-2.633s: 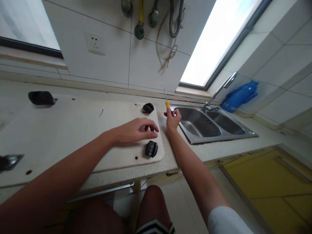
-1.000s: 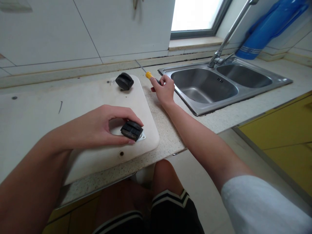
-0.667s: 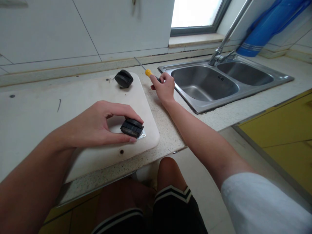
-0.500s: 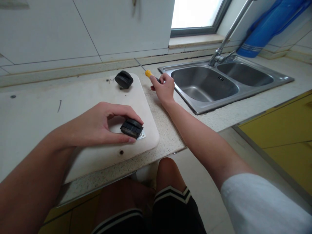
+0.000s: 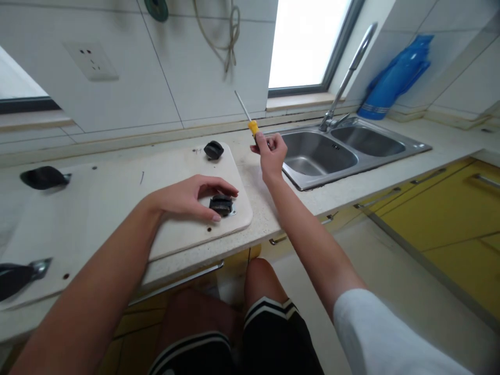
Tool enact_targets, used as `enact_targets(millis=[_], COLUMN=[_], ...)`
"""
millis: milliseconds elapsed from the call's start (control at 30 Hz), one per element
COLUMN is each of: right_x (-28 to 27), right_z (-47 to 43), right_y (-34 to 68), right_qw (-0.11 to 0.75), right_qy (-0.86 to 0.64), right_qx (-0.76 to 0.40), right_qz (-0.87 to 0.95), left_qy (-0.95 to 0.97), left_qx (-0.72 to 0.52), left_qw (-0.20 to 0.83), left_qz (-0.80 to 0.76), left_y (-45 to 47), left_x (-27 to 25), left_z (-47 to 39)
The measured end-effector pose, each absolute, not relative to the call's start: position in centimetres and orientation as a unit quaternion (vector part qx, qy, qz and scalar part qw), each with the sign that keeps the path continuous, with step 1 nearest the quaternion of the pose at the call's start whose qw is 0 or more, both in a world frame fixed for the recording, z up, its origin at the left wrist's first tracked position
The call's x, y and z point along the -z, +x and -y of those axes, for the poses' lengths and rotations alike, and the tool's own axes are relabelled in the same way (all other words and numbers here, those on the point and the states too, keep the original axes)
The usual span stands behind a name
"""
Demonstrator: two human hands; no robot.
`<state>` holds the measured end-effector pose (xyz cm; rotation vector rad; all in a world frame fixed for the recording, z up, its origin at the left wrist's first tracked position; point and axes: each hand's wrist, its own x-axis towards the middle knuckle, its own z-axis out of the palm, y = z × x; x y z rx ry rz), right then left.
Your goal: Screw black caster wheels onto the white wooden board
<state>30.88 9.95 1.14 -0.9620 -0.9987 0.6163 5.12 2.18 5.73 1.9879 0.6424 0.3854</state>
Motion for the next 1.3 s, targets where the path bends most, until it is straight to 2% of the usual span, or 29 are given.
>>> enact_targets(millis=[100, 233, 433, 733, 933, 1300], right_x=[-1.8, 0.8, 4.5, 3.3, 2.0, -6.7], right_z=[-2.9, 9.2, 19.8, 21.7, 22.2, 18.7], right_y=[31.0, 31.5, 30.8, 29.4, 29.6, 33.7], right_qw=[0.726, 0.666, 0.54, 0.425, 0.373, 0.249], right_qy=[-0.436, -0.485, -0.595, -0.626, -0.638, -0.614], right_qx=[-0.315, -0.335, -0.25, -0.184, -0.142, -0.068], right_qz=[0.428, 0.457, 0.54, 0.627, 0.659, 0.746], left_qy=[0.819, 0.816, 0.818, 0.831, 0.829, 0.819], left_qx=[-0.185, -0.258, -0.318, -0.32, -0.315, -0.308], left_qw=[0.464, 0.371, 0.228, 0.133, 0.114, 0.121], left_qz=[-0.283, -0.362, -0.423, -0.435, -0.448, -0.469], left_y=[4.9, 4.5, 5.5, 5.9, 6.0, 6.4], left_x=[-5.1, -3.7, -1.8, -0.8, -0.7, -0.3], left_z=[-1.0, 2.3, 5.4, 4.5, 4.3, 4.0])
